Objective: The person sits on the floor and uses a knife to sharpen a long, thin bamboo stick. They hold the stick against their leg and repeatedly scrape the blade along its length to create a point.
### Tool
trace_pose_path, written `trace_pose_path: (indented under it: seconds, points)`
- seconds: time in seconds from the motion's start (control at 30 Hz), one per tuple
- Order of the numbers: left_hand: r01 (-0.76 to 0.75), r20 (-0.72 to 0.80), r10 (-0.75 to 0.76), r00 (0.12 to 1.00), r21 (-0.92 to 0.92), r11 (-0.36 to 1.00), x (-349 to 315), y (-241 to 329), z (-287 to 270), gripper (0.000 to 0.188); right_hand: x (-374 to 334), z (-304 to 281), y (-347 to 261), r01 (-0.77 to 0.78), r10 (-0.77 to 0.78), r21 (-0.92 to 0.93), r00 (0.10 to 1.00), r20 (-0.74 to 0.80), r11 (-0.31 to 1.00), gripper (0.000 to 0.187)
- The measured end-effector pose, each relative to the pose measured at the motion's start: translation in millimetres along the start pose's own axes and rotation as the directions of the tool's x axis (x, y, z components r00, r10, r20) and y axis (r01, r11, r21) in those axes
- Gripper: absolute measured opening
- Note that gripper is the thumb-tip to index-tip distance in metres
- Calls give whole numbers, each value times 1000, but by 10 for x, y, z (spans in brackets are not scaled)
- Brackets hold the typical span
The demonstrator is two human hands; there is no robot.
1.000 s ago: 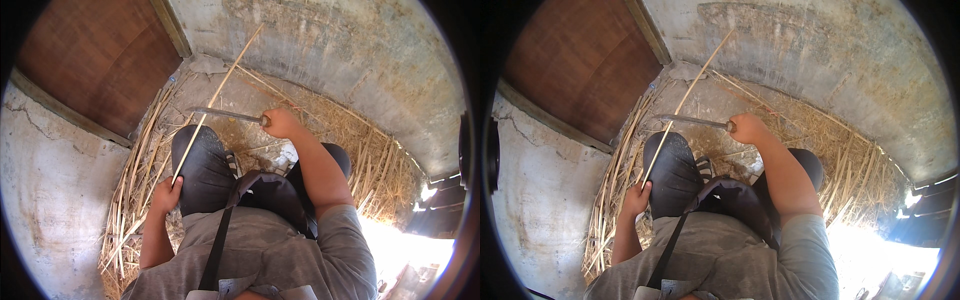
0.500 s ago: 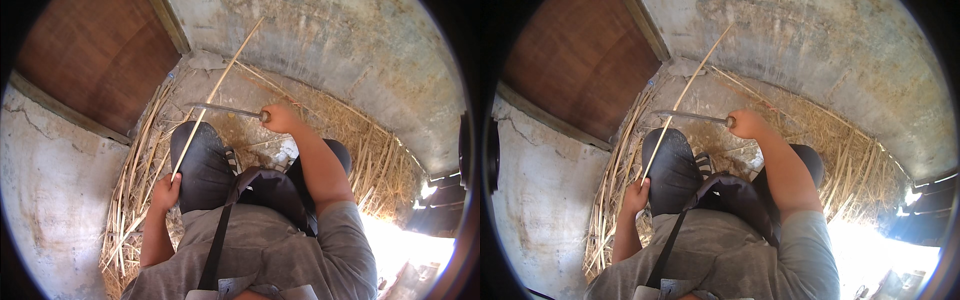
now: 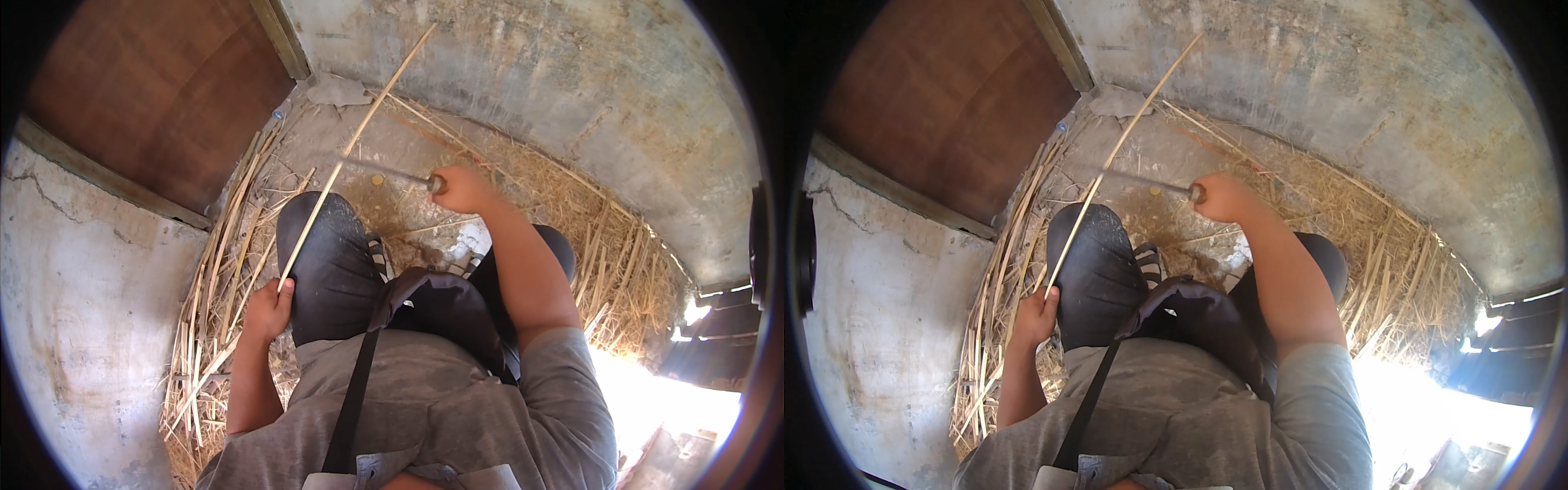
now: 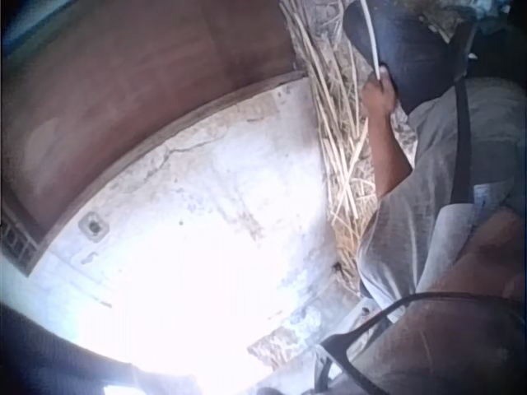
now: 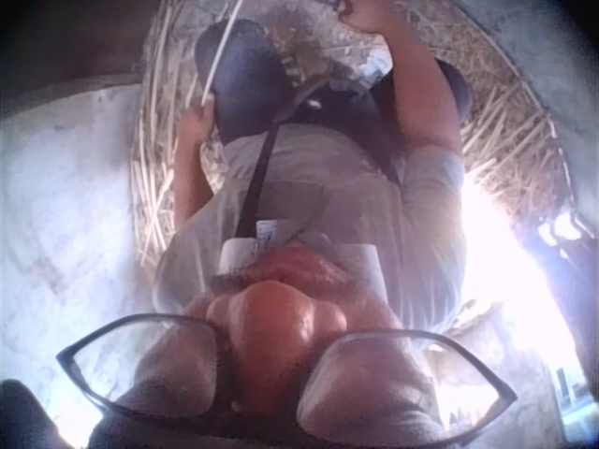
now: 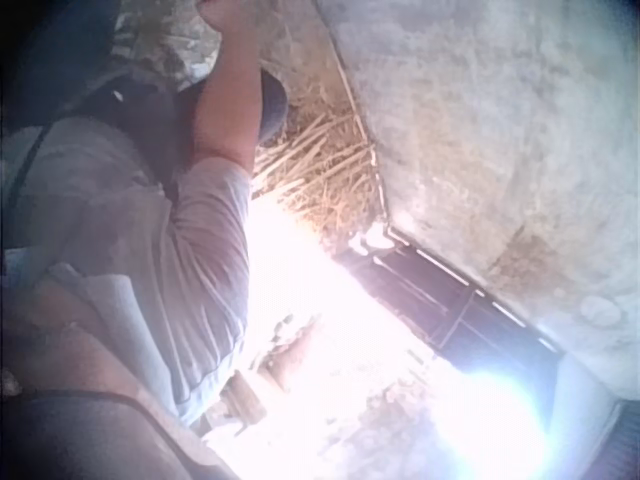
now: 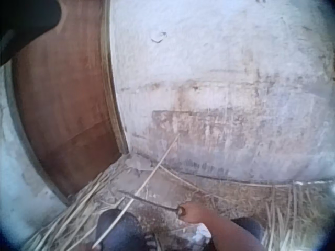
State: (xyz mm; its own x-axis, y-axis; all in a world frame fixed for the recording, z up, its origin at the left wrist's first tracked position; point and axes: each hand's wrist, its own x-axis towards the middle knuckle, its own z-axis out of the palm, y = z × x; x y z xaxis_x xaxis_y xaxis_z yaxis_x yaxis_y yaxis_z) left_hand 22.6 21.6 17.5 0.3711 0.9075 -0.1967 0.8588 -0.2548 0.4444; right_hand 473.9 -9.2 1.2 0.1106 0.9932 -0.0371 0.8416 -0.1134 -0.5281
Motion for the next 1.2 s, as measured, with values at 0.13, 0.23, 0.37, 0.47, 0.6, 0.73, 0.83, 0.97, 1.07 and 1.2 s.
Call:
trace_pose_path:
  seconds: [0.13, 0.23, 0.37, 0.47, 0.6, 0.73, 0.83, 0.97, 1.07, 1.2]
  points:
    - [29, 20, -28, 999, -12, 1000, 5, 45, -35, 62, 16, -78, 96, -129, 128, 29, 990, 53, 991, 40]
    - [16, 12, -15, 1000, -33, 999, 14, 9, -9, 62, -11, -36, 2, -86, 85, 24, 996, 26, 996, 40]
    - [9, 12, -8, 1000, -66, 998, 11, 3, -12, 63, 19, 131, -109, 43, -41, -16, 994, 101, 999, 36]
    - [17, 8, -16, 1000, -44, 999, -4, 58, -46, 63, 20, 159, -157, 95, -86, -60, 987, 138, 994, 34]
    - [12, -7, -12, 1000, -59, 998, -6, 18, -20, 63, 29, 47, -40, 43, -41, -32, 998, 43, 999, 38]
    - [37, 26, -36, 999, -63, 997, 5, 52, -56, 63, 10, -28, 184, -151, 152, 30, 986, -67, 988, 45]
    - [24, 26, -22, 999, -48, 999, 7, 56, -60, 63, 12, -77, 247, -171, 173, 31, 981, -91, 985, 47]
    - [19, 6, -19, 1000, -65, 998, -7, 47, -37, 64, 2, -16, 89, -76, 77, 6, 995, -63, 997, 43]
    - [28, 34, -26, 999, -53, 998, 0, 59, -68, 63, -2, 109, -57, -11, 11, 5, 999, 32, 1000, 40]
    - [15, 16, -14, 1000, -55, 998, 5, 45, -49, 63, 22, 214, -170, 91, -85, -53, 990, 108, 994, 36]
